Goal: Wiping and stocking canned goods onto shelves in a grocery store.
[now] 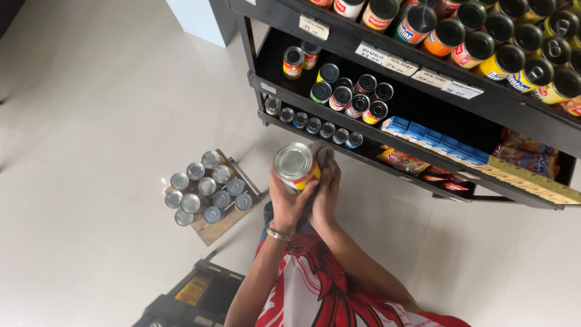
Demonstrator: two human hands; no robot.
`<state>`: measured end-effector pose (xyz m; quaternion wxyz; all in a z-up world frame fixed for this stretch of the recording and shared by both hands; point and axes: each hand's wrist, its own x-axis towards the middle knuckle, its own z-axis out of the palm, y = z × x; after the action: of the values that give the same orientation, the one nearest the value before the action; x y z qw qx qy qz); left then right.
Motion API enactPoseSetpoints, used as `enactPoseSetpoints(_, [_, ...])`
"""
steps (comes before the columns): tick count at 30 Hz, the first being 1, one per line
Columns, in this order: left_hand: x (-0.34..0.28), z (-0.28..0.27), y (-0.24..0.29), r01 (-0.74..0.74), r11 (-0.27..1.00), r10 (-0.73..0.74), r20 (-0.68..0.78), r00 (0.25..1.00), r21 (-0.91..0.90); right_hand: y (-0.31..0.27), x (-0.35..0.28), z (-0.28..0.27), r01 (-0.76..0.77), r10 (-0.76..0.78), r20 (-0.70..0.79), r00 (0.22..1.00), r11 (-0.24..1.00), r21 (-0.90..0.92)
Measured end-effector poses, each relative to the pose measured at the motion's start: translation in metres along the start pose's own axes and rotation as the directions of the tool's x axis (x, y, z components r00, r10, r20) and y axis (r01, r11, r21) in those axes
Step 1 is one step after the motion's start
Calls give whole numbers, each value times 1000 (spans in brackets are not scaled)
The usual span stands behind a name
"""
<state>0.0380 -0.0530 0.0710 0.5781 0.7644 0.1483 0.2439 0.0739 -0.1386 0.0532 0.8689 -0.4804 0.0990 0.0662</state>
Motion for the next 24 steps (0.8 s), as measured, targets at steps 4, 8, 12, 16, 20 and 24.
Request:
enactPoseSetpoints(4, [5,-15,-27,63,988,-67,-22,998,-138,38,0,-24,248,-264,2,964,902,-354])
enactPoseSetpoints(8, [35,-23,-54,133,934,-113,78,990,-330,60,27,-22,674,-615,352,706,429,-601])
enactPoseSetpoints(12, [56,-17,-96,-52,997,50,36,998,51,99,55,-22,705,-585,447,677,342,-621])
enactPoseSetpoints(16, [63,2,-165,185,963,-172,81,982,-194,144,84,-37,661,-573,396,717,377,-649])
enactPoseSetpoints(20, [56,28,-220,297,837,-272,120,955,-459,182,104,-60,610,-546,364,755,381,-695])
enactPoseSetpoints(24, [47,49,-271,315,828,-318,73,945,-464,208,123,-86,579,-492,369,789,392,-715])
